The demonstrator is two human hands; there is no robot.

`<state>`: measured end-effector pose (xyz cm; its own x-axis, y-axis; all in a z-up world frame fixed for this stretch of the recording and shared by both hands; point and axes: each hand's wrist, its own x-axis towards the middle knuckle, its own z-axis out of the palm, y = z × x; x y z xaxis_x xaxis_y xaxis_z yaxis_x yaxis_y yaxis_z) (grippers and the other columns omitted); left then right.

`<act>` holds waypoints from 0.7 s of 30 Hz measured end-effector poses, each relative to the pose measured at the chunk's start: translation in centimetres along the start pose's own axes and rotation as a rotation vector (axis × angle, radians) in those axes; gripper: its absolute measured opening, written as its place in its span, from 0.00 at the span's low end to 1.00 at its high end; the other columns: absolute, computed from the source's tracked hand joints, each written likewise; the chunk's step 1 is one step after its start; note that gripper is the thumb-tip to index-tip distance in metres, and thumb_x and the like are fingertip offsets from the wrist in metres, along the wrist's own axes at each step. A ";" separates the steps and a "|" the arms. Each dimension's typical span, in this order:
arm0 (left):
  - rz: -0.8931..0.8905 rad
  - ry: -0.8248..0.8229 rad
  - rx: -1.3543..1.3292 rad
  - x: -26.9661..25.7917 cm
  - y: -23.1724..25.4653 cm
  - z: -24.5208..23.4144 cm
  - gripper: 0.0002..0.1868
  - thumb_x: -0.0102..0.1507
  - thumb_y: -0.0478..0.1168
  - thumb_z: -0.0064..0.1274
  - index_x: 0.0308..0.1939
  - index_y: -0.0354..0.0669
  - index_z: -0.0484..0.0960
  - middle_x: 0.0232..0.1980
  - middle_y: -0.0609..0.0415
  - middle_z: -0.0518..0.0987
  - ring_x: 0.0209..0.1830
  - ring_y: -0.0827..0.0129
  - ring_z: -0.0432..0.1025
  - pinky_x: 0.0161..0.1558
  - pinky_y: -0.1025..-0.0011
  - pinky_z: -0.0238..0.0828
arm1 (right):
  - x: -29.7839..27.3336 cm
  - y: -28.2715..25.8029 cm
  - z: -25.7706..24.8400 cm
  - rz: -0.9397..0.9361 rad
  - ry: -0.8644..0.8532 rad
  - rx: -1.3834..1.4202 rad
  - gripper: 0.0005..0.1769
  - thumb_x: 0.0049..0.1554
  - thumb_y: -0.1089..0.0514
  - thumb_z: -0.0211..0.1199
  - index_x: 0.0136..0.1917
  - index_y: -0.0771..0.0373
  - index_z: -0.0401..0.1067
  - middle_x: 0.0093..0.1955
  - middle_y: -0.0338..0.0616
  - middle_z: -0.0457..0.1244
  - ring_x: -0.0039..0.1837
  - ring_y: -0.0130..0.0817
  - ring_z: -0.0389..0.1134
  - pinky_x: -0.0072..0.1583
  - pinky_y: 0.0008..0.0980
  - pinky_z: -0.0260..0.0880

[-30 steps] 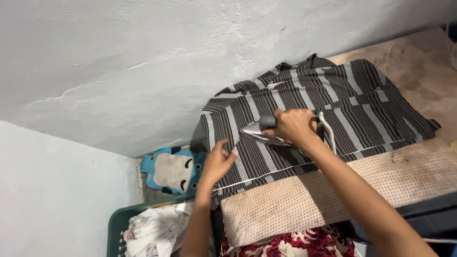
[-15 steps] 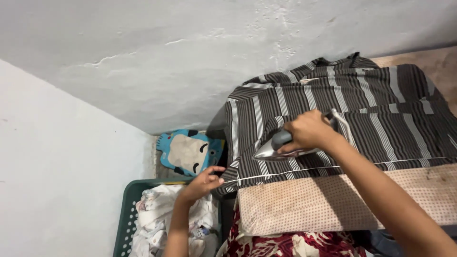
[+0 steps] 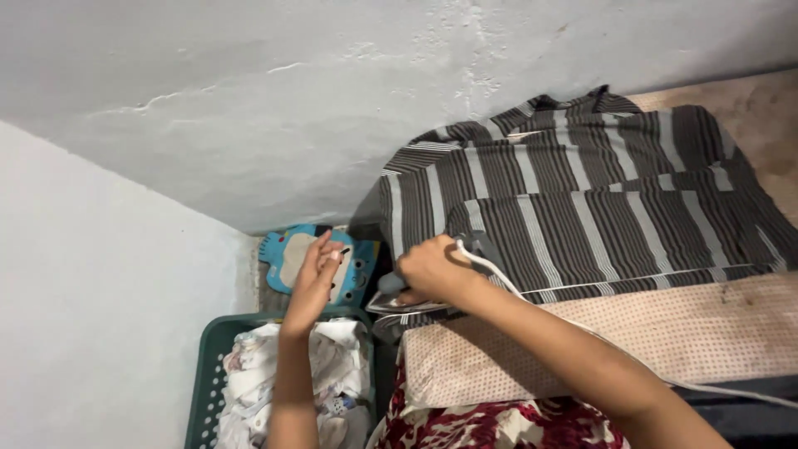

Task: Ironing and folding a striped shirt on a table.

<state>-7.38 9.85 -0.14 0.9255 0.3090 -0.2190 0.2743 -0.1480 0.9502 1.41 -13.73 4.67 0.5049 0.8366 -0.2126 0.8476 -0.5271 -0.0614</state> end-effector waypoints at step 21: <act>0.996 -0.488 0.846 1.8 1.3 20.4 0.35 0.73 0.59 0.33 0.79 0.44 0.60 0.83 0.51 0.56 0.84 0.59 0.46 0.80 0.51 0.32 | -26.0 26.8 5.5 0.695 0.114 -0.230 0.45 0.40 0.11 0.54 0.48 0.46 0.82 0.26 0.33 0.66 0.26 0.26 0.66 0.32 0.28 0.65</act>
<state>-0.04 -8.97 -3.83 0.7707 -0.5897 0.2413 -0.6350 -0.6793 0.3679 10.06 -50.45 3.23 0.9408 0.3381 -0.0249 0.3327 -0.9067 0.2591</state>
